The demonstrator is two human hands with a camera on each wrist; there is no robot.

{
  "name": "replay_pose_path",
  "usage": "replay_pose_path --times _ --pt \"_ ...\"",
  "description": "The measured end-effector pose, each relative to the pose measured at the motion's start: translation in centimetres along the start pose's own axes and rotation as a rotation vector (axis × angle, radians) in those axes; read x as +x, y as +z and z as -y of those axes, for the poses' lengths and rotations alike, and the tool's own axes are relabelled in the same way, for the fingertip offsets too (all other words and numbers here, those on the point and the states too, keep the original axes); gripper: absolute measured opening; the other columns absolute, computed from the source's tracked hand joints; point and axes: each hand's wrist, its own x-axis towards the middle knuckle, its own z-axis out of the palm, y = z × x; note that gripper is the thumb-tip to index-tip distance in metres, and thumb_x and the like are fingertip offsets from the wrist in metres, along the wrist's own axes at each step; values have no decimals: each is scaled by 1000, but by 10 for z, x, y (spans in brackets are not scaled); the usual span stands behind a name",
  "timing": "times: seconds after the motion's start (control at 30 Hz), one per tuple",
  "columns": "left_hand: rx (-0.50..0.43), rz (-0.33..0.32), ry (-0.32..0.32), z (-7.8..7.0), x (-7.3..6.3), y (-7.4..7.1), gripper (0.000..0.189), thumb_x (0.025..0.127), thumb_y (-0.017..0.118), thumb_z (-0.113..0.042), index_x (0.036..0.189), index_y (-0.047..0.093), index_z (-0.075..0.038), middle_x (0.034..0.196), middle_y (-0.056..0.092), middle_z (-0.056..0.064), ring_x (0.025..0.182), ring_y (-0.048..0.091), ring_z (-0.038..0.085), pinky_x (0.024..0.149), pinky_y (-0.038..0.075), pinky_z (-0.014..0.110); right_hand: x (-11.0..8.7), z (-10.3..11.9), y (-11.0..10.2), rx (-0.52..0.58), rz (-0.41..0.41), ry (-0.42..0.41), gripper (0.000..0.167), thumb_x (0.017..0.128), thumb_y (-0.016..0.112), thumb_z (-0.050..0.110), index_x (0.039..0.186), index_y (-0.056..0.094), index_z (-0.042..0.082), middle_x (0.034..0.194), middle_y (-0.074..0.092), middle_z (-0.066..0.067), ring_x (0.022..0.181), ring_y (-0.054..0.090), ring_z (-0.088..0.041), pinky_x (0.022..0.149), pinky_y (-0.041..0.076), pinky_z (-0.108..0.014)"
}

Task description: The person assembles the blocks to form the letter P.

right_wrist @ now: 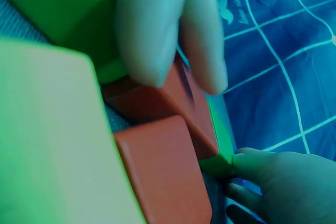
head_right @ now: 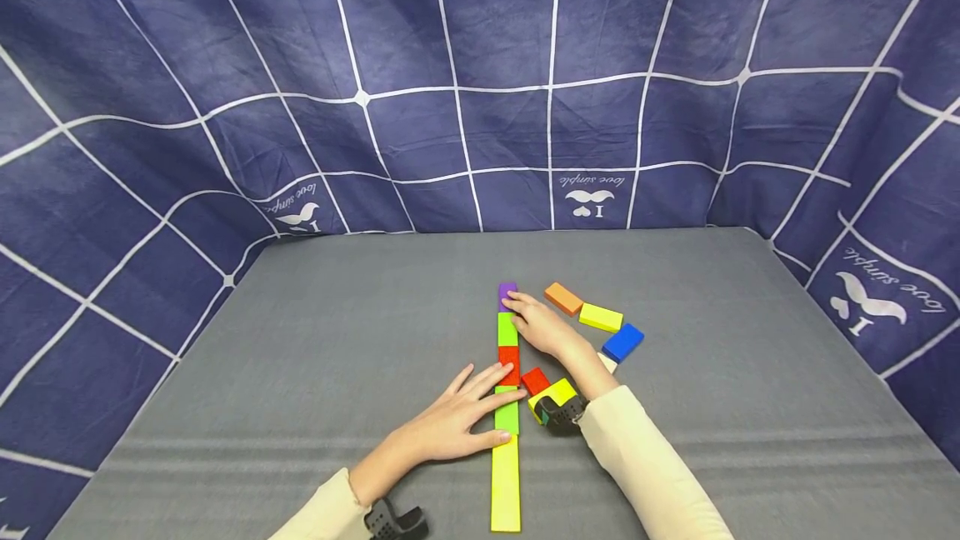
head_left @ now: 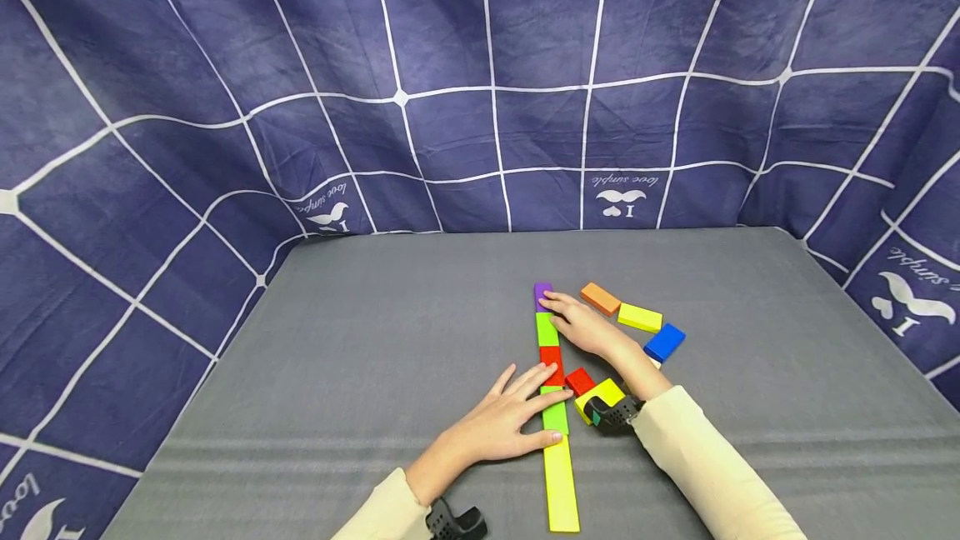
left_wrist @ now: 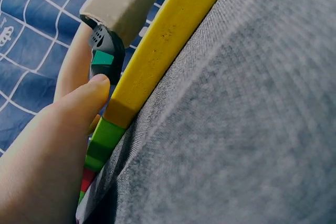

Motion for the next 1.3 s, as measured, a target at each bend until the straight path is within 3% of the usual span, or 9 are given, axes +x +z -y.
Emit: replay_pose_path --times 0.33,0.43,0.6,0.73,0.83,0.97,1.1,1.3 --pt "28 -25 -7 3 3 1 47 92 33 -56 136 35 -42 151 23 -8 141 17 10 112 16 50 0 -2 -3 -21 -19 9 39 93 46 11 131 47 2 139 39 -21 129 37 -38 105 30 -53" --pt "40 -30 -4 3 3 2 47 91 33 -57 136 35 -42 151 23 -7 140 17 11 112 17 50 -3 -3 -7 -77 -134 74 36 91 50 13 125 54 5 133 47 -18 123 45 -35 100 35 -53" --pt "55 -39 -8 3 2 2 48 91 33 -58 136 35 -42 150 24 -5 140 19 12 112 18 49 -13 -6 -14 -196 -419 305 32 86 57 16 115 60 4 115 56 -19 106 52 -36 87 38 -51" --pt "50 -39 -16 3 1 2 48 91 34 -58 136 35 -43 150 24 -4 140 19 13 112 18 48 -19 -15 -17 -286 -420 392 33 85 59 19 113 59 0 107 55 -21 99 51 -38 80 38 -50" --pt "49 -34 -18 3 1 2 48 91 33 -58 136 34 -43 150 24 -4 140 19 13 112 18 48 -20 -23 -17 -340 -408 352 30 84 61 16 109 60 -1 103 57 -21 95 53 -38 75 41 -48" --pt "47 -33 -20 4 2 2 48 91 32 -59 136 33 -44 150 24 -3 140 19 14 112 18 48 -14 -35 -19 -353 -444 215 24 82 61 7 105 63 1 102 60 -19 93 56 -37 73 44 -49" --pt "27 -24 -28 4 2 1 48 91 32 -58 137 32 -44 150 24 -3 140 19 14 112 17 48 -4 -45 -21 -288 -422 107 25 82 59 0 106 64 2 106 61 -18 98 55 -38 81 45 -50" --pt "17 -3 -35 4 1 2 48 91 31 -59 137 30 -45 151 22 -4 141 16 13 113 15 48 3 -47 -19 -180 -331 51 27 85 56 0 110 64 2 111 59 -17 105 52 -36 92 42 -48"
